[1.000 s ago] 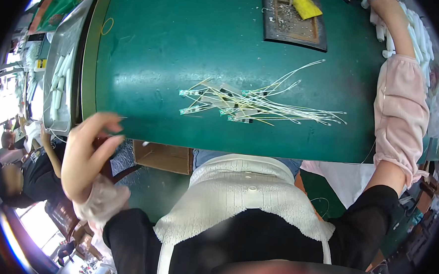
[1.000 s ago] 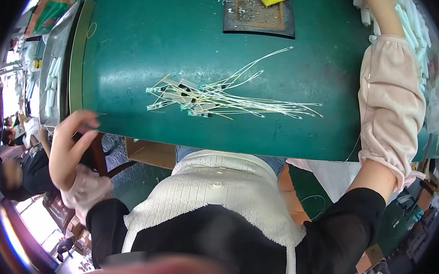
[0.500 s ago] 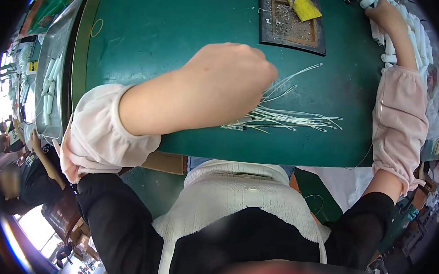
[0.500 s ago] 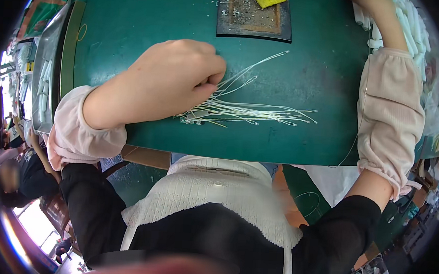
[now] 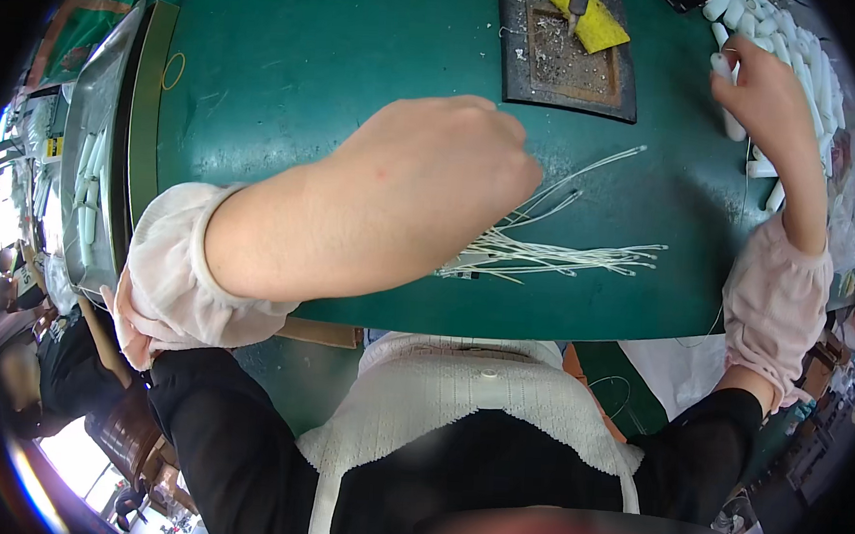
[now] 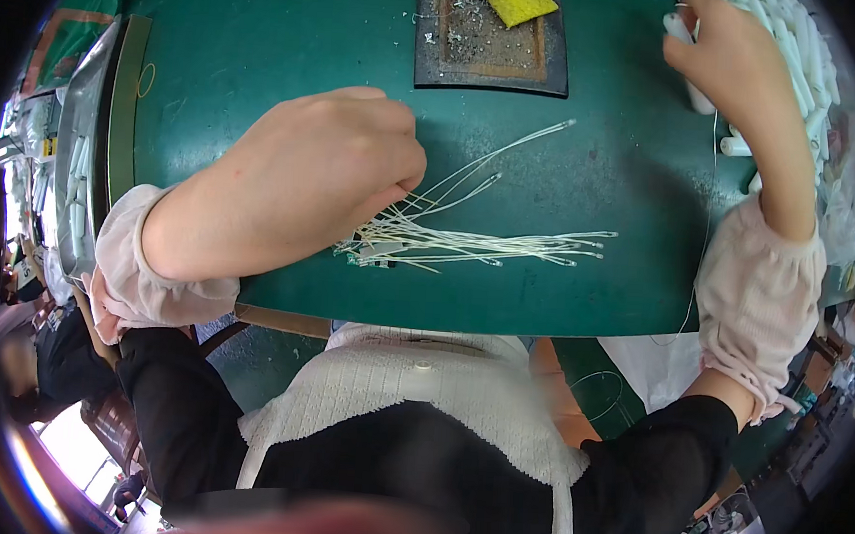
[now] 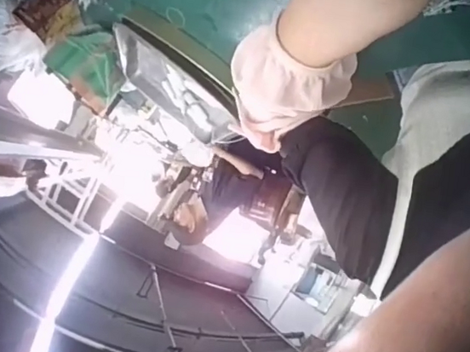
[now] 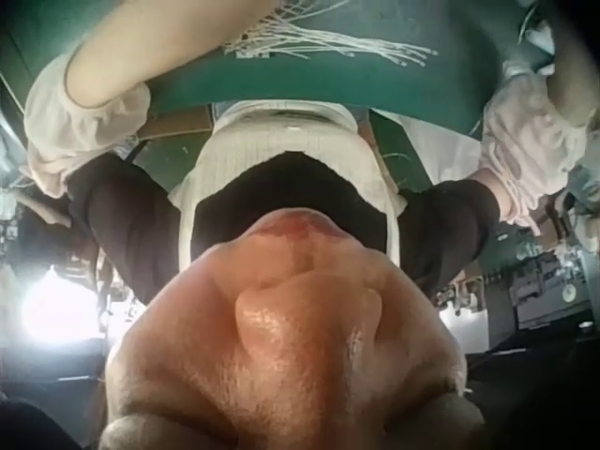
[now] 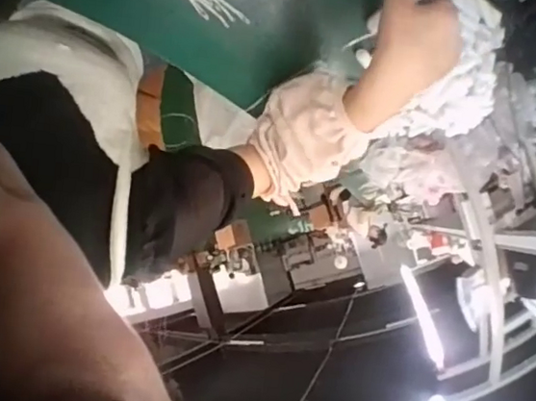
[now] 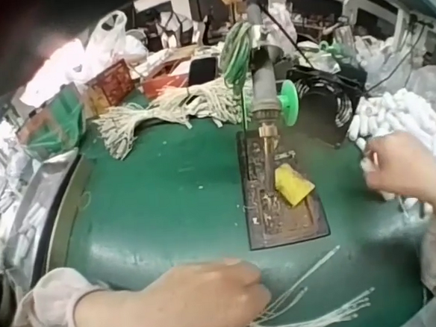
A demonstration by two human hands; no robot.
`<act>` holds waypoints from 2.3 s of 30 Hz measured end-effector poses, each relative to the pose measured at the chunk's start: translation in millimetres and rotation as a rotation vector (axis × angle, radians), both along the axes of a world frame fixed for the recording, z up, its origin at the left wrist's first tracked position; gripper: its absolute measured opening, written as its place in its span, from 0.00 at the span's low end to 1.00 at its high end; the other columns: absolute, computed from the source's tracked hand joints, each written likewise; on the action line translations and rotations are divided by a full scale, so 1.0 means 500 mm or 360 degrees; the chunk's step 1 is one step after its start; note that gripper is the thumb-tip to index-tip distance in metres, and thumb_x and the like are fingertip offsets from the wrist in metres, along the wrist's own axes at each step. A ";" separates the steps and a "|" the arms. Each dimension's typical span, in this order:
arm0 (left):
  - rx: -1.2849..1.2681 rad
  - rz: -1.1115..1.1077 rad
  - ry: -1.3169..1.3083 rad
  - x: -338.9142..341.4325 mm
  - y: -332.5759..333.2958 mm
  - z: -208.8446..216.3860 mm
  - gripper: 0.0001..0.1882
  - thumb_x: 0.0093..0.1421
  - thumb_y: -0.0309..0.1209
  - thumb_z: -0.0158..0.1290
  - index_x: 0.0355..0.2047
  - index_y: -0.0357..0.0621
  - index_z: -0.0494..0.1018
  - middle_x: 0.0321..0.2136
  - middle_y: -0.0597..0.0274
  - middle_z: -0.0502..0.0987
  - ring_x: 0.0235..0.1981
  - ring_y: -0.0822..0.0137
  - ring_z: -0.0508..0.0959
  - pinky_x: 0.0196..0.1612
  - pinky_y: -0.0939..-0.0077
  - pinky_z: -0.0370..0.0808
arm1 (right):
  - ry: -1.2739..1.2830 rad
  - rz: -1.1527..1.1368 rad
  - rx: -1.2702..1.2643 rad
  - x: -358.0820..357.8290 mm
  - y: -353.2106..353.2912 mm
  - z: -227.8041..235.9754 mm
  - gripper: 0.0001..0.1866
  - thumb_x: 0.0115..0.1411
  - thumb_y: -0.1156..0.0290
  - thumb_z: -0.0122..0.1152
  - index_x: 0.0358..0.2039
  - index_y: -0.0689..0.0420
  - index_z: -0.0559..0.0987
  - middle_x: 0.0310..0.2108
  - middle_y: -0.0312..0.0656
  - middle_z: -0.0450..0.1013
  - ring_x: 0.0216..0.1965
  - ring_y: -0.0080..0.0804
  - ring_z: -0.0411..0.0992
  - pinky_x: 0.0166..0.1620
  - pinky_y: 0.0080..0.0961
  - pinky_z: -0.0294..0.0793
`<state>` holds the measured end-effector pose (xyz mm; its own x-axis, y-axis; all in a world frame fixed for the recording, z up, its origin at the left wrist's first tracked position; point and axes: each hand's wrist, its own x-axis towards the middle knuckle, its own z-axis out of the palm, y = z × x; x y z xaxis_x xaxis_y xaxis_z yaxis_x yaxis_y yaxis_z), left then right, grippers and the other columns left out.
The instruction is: Assemble electronic components by threading and connecting thin wires to plastic housings.
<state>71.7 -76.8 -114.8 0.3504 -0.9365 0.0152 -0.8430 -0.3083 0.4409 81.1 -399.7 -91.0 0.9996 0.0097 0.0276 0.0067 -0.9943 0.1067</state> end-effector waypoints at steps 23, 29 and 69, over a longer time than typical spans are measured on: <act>-0.0457 0.0472 0.1337 0.043 -0.013 0.057 0.03 0.54 0.20 0.58 0.29 0.37 0.75 0.26 0.67 0.75 0.31 0.76 0.73 0.36 0.83 0.69 | 0.0598 0.0534 0.1733 -0.081 0.188 0.011 0.18 0.42 0.76 0.73 0.31 0.57 0.71 0.24 0.27 0.65 0.21 0.10 0.59 0.23 0.09 0.56; -0.0546 0.0557 0.2074 0.043 -0.019 0.031 0.03 0.58 0.20 0.54 0.33 0.36 0.72 0.33 0.64 0.74 0.38 0.76 0.73 0.43 0.83 0.70 | 0.0135 0.0716 0.1375 -0.091 0.205 -0.010 0.19 0.41 0.74 0.75 0.29 0.59 0.72 0.19 0.29 0.64 0.17 0.12 0.58 0.19 0.13 0.54; -0.1164 0.0569 0.2876 0.093 -0.015 -0.023 0.04 0.65 0.25 0.48 0.36 0.38 0.67 0.36 0.60 0.74 0.38 0.70 0.77 0.48 0.73 0.77 | 0.0259 0.0274 0.1950 -0.065 0.207 -0.021 0.07 0.68 0.67 0.45 0.40 0.57 0.67 0.18 0.30 0.67 0.17 0.11 0.59 0.19 0.08 0.53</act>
